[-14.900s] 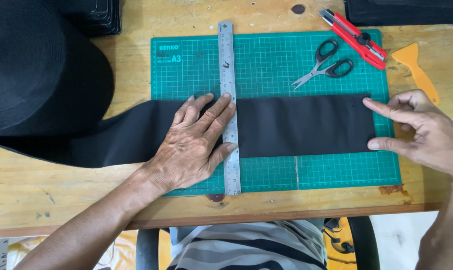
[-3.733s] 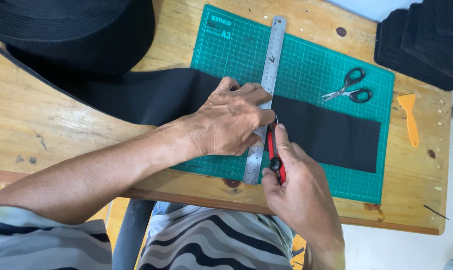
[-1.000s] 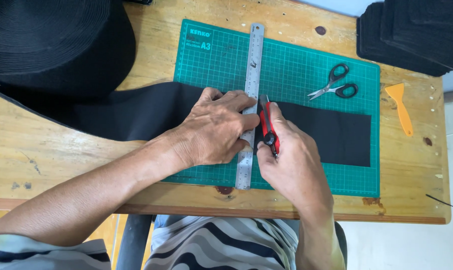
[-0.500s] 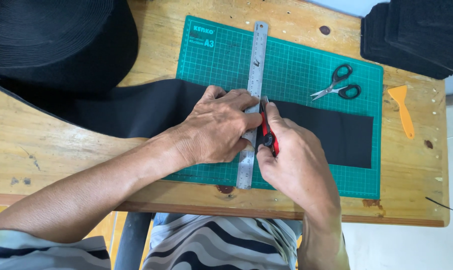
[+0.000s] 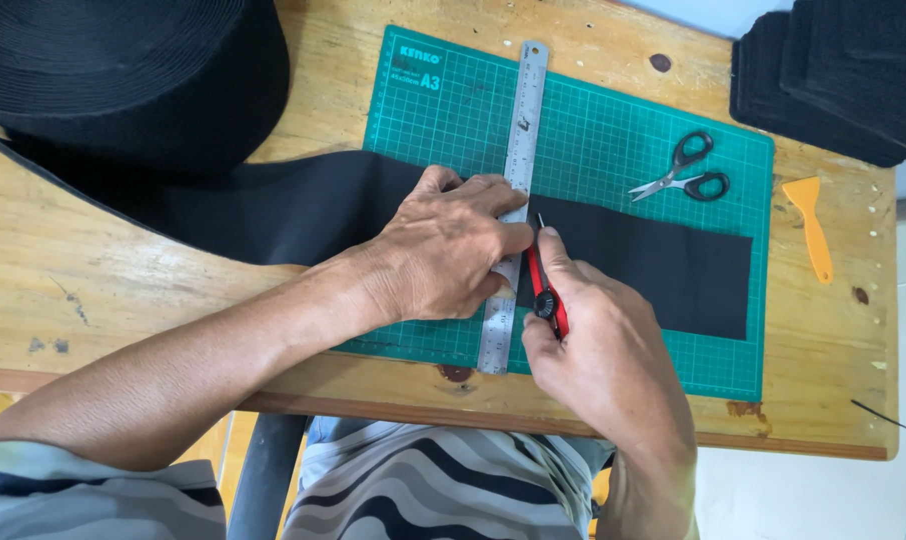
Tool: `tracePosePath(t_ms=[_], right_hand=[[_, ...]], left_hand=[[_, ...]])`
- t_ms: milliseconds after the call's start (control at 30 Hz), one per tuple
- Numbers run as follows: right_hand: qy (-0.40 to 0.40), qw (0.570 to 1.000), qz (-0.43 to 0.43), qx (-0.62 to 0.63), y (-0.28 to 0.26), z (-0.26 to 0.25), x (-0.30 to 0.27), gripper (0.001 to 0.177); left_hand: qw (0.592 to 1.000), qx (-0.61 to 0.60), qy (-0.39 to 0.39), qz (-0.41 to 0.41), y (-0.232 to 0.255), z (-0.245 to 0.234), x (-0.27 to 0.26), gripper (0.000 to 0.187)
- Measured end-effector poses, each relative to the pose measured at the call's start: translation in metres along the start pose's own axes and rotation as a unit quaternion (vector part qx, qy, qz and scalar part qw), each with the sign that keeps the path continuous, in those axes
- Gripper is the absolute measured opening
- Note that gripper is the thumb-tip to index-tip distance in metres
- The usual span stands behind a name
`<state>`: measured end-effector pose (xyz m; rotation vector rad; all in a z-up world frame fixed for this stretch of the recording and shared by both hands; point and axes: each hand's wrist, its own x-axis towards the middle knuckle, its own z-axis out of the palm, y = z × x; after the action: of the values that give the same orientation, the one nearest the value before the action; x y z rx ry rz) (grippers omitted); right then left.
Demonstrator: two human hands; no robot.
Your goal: The person measures and cuts a piece of black fabric on a green cutting mat using a metal ruler and a red utility knife. They align the ruler to mark the cutting line and slice through the material to create a rectangular piece.
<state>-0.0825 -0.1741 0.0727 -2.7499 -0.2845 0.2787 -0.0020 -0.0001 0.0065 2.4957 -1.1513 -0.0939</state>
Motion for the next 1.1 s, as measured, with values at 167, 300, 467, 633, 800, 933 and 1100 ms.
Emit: tracePosePath(t_ms=[167, 300, 467, 633, 800, 933, 1100], right_hand=[[-0.019, 1.000, 0.007, -0.001, -0.009, -0.002, -0.012, 0.079], [-0.019, 1.000, 0.007, -0.007, -0.012, 0.002, -0.021, 0.078], [-0.039, 0.998, 0.014, -0.039, -0.014, 0.006, -0.033, 0.080], [-0.042, 0.996, 0.016, -0.071, -0.017, 0.015, -0.045, 0.081], [-0.090, 0.991, 0.077, -0.069, -0.025, 0.014, -0.051, 0.083], [-0.097, 0.990, 0.070, -0.078, -0.023, 0.017, -0.057, 0.082], [-0.093, 0.988, 0.046, -0.112, -0.016, 0.025, -0.069, 0.088]], left_hand=[[1.000, 0.005, -0.008, 0.002, -0.001, -0.002, 0.001, 0.039], [0.999, 0.016, -0.032, -0.007, 0.000, 0.000, 0.003, 0.038], [0.999, 0.016, -0.037, -0.013, 0.001, 0.002, 0.004, 0.040], [0.999, 0.017, -0.034, -0.007, 0.000, 0.003, 0.004, 0.042], [0.999, 0.016, -0.033, -0.011, 0.000, 0.005, 0.004, 0.037], [0.999, 0.009, -0.031, -0.011, -0.001, 0.006, 0.004, 0.038], [1.000, 0.027, 0.001, 0.002, -0.001, 0.005, 0.002, 0.042]])
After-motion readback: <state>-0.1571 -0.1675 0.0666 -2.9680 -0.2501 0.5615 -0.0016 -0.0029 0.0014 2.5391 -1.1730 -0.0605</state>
